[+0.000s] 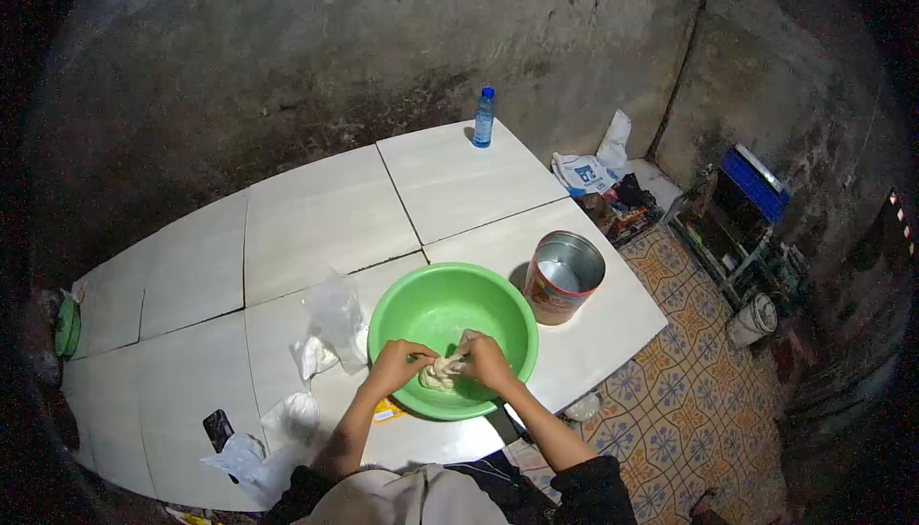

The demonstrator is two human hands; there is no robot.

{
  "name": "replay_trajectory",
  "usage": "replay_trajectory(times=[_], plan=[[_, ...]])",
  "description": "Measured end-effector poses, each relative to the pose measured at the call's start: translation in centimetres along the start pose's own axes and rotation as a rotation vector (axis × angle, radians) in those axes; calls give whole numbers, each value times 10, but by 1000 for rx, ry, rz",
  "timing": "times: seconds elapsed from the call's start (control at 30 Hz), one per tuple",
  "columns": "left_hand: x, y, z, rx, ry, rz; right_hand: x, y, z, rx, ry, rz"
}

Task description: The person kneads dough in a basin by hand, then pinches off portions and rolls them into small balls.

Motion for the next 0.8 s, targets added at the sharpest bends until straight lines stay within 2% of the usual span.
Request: replay_trajectory(times=[0.03, 0.13, 0.17, 0.23, 0.27, 0.33, 0.37, 0.43, 0.5, 0.53, 0.57, 0.6, 0.63, 0.67, 0.73, 0.77, 0.8], plan=[[1, 1, -1, -24, -63, -30, -2, 8, -8, 0, 1, -1], [2, -1, -2, 26, -125, 15, -3, 17, -34, 446, -210, -91], [2, 1, -1, 28, -138, 38, -5, 17, -38, 448, -207, -93], [3, 0, -5, -49, -172, 82, -9, 7, -40, 716, -239, -105], [4, -4, -9, -177, -172, 60, -12, 8, -40, 769, -324, -152], [8, -11, -20, -388, -115, 4, -16, 18, -51, 768, -324, -180], [7, -14, -26, -389, -115, 5, -17, 24, -56, 765, -323, -205], [7, -11, -30, -550, -82, -32, -17, 20, -59, 717, -406, -196], [6, -14, -32, -497, 9, -43, -14, 31, -66, 518, -498, -111], [6, -15, -28, -480, 58, -37, -11, 7, -44, 507, -651, -45], [7, -18, -26, -461, 107, -28, -8, 0, -32, 447, -670, 70], [7, -20, -26, -467, 198, -88, -10, -11, -13, 437, -526, 2], [9, -18, -26, -465, 196, -81, -10, -19, 3, 426, -381, -69], [7, -16, -25, -450, 161, -65, -9, -17, 0, 427, -384, -68], [12, -3, -22, -422, 114, -72, 3, -8, -23, 333, -646, -57], [12, 0, -19, -421, 116, -77, 17, -6, -35, 347, -658, -28], [12, -3, -20, -366, -5, -55, 25, -5, -44, 407, -631, -59]])
Point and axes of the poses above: each hand's wrist, its own x-axis away from the middle knuckle, its own z-axis out of the back of the hand, y = z × x, the point moved 6 cm from there along -x, towards the middle knuckle, and after that the axes turned 5 degrees about x, right-handed, at the moved point
